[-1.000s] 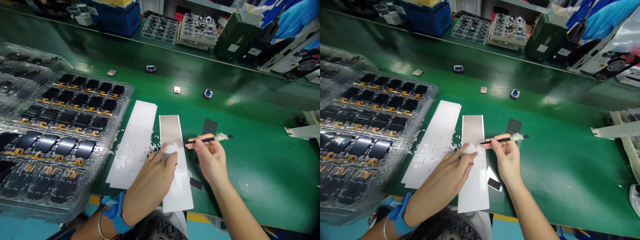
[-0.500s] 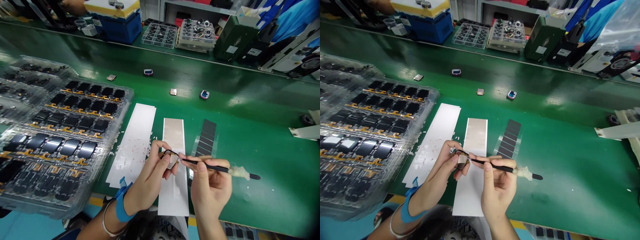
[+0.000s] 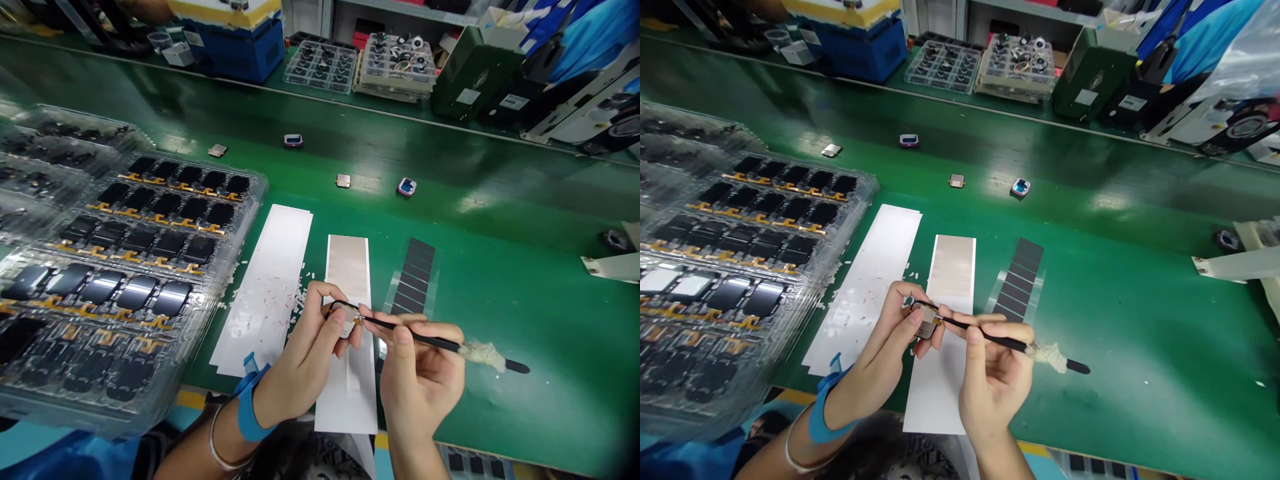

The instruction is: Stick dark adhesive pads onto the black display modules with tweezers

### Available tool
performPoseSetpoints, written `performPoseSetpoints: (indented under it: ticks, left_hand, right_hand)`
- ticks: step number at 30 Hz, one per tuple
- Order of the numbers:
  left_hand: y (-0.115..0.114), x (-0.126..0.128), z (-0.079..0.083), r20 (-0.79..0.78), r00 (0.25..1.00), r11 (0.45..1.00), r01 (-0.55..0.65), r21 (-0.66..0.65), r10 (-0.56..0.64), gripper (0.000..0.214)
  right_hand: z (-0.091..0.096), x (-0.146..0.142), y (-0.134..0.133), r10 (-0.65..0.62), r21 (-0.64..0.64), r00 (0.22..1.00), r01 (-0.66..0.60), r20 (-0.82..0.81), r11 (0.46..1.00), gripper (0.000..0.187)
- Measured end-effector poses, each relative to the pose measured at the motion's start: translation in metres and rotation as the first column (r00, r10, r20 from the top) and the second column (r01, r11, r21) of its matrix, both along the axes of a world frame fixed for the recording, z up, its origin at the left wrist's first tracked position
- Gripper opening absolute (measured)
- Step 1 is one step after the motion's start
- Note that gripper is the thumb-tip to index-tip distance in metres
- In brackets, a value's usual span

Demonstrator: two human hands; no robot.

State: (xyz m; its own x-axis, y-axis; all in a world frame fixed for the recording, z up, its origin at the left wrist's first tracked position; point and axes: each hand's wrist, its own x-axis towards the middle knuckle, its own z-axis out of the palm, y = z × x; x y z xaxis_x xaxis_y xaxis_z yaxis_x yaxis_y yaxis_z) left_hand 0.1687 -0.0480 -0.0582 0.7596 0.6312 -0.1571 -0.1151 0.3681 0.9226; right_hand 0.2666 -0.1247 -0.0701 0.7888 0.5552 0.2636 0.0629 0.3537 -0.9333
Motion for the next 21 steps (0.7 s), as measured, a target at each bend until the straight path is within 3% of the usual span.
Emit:
performPoseSetpoints:
  ticks: [21]
  left_hand:
    - [-0.0015, 0.0026, 0.0021, -0.021, 1.000, 1.000, -0.023, 0.005, 0.023, 0.012]
  right_hand:
    - [0.0006, -0.0025, 0.0013, -0.017, 0.011, 1.000, 0.017, -0.011, 1.000, 0.014]
